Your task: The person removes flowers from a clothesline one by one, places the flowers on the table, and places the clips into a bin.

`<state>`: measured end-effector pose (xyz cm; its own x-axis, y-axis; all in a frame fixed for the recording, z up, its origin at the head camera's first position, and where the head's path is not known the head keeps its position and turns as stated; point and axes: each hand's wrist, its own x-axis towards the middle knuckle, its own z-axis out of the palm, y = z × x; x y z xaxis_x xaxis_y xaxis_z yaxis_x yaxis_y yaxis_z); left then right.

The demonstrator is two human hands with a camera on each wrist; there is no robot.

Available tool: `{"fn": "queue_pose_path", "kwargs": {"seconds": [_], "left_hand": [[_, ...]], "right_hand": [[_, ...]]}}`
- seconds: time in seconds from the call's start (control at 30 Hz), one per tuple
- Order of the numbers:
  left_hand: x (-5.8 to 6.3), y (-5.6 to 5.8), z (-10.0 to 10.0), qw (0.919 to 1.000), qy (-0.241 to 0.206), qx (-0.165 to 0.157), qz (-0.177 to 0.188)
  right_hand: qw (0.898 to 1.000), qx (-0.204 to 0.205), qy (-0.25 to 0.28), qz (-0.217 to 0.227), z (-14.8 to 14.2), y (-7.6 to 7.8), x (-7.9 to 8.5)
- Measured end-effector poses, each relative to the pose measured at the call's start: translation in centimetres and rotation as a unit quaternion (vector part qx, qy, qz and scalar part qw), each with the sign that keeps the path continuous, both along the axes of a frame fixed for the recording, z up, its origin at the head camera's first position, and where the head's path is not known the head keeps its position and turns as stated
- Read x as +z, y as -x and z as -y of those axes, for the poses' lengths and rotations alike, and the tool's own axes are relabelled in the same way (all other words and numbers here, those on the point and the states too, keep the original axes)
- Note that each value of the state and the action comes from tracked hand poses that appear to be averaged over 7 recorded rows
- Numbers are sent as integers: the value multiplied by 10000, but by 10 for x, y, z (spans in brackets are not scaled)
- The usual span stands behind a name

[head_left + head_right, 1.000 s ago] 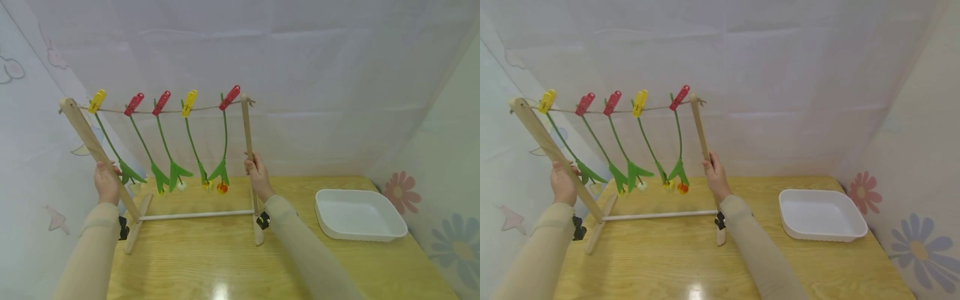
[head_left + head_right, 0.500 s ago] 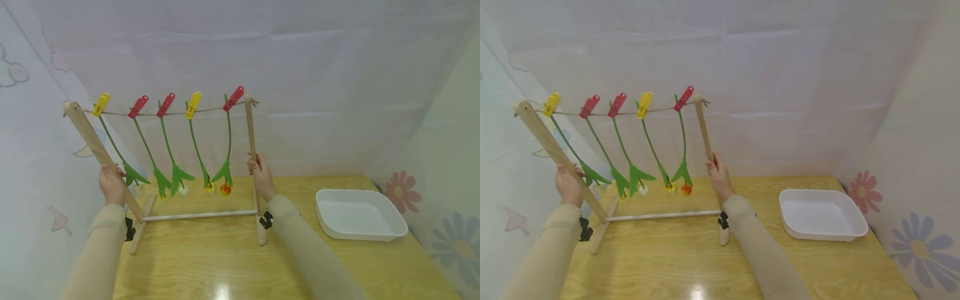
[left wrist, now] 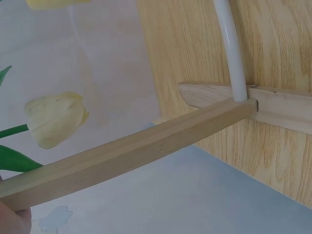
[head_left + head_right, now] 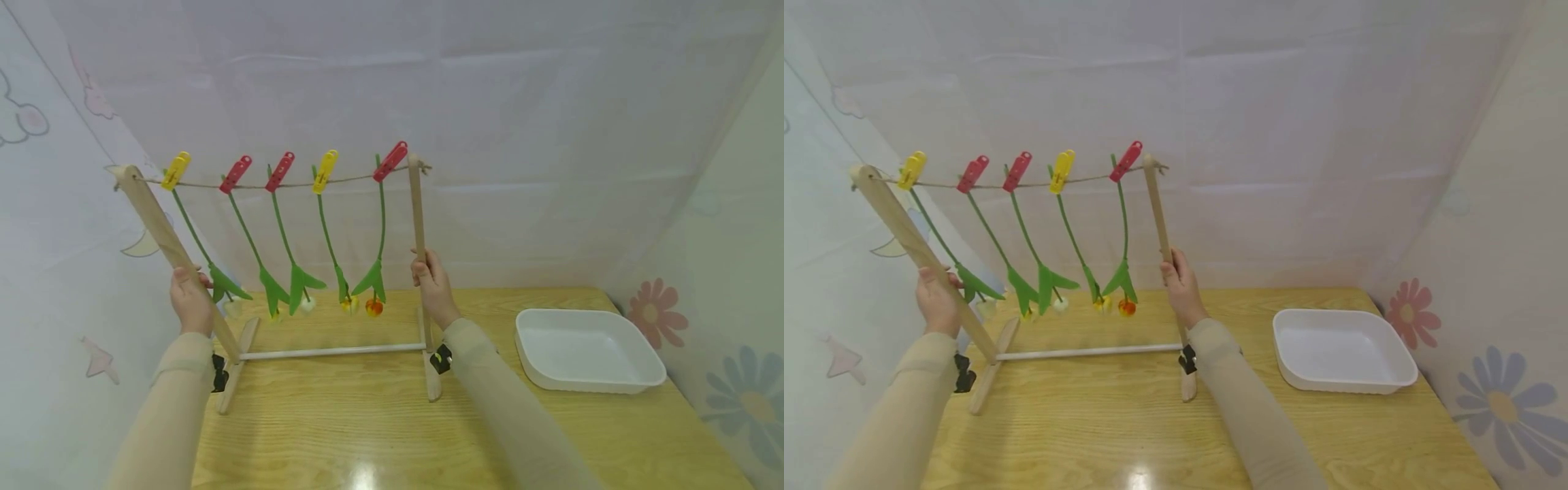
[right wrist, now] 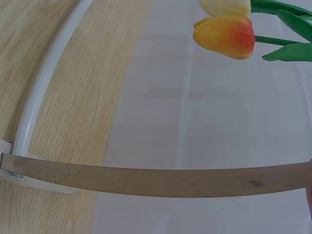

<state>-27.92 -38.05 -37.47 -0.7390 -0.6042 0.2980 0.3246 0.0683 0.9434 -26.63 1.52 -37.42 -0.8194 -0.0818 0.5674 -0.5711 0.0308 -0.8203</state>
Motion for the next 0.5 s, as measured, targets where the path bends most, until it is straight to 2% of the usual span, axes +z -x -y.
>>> {"fn": "queue_pose_path", "kwargs": {"seconds": [0.27,0.5], "left_hand": [[1,1,2,9998,-69,-166,50],[-2,4,4,9997,-154,-207,-52]], "right_hand": [[9999,-30,78,-93,1,5,-5],[10000,-51,18,-33,2,0,-1]]}}
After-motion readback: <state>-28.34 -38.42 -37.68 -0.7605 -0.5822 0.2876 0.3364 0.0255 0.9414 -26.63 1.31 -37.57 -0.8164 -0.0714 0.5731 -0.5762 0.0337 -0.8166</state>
